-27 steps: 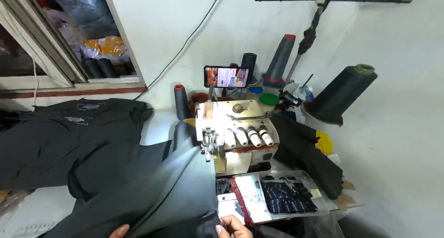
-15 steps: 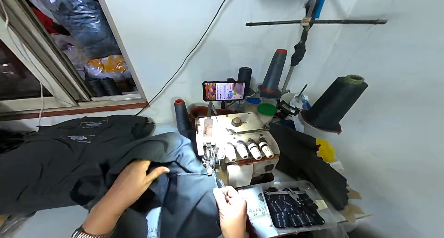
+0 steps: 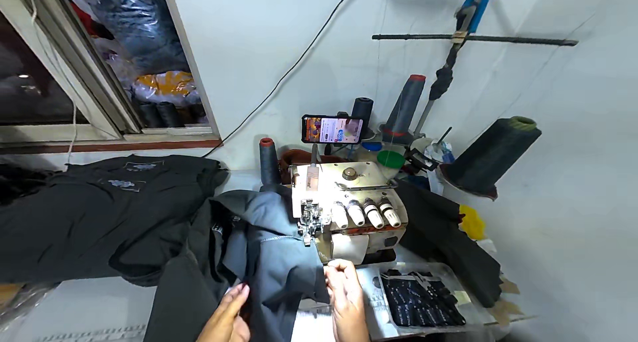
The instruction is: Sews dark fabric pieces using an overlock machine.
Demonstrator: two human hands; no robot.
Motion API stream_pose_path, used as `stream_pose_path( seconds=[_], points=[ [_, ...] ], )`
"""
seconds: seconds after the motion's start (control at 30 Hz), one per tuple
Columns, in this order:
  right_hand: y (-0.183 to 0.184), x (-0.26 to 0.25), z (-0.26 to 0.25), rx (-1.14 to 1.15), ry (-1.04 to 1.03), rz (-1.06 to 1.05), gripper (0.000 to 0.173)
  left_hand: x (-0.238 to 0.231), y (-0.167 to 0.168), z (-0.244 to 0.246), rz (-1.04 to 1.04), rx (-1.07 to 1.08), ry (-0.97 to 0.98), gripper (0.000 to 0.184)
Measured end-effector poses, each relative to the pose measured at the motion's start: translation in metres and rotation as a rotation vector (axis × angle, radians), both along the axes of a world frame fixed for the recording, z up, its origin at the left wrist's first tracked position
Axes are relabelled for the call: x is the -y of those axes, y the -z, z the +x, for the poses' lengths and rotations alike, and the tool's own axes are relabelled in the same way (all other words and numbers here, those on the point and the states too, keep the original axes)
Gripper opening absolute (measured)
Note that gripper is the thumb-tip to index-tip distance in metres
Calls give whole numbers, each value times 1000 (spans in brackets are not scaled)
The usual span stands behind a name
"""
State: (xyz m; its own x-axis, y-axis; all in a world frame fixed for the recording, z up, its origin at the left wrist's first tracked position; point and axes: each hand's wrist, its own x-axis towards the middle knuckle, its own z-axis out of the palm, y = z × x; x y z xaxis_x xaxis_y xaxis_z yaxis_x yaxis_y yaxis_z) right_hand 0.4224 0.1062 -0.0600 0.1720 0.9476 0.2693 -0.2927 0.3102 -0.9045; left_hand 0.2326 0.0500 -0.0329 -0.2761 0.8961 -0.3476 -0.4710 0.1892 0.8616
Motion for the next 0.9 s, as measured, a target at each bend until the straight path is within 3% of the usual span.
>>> stream_pose_path(
  seconds=[0.1, 0.17, 0.3, 0.5, 0.63, 0.77, 0.9],
  points=[
    [-11, 7, 1, 37, -37, -33, 34, -3, -16, 7, -106, 258, -92, 25],
    [-7, 14, 3, 63, -83, 26, 31, 3, -12, 2, -102, 308, -82, 28],
    [0, 28, 7, 69, -211, 43, 23, 22, -1, -12, 19, 143, -121, 23],
    [2, 39, 5, -21, -274, -39, 41, 31, 3, -32, 191, 60, -102, 50],
    [5, 40, 4, 43, -248, -38, 25, 34, 9, -36, 273, 178, -88, 33],
    [9, 42, 3, 140, -212, -29, 20, 29, 17, -33, 249, 206, -142, 49],
    [10, 43, 8, 272, -107, 39, 5, 19, 27, -31, 261, 151, -169, 35]
  ],
)
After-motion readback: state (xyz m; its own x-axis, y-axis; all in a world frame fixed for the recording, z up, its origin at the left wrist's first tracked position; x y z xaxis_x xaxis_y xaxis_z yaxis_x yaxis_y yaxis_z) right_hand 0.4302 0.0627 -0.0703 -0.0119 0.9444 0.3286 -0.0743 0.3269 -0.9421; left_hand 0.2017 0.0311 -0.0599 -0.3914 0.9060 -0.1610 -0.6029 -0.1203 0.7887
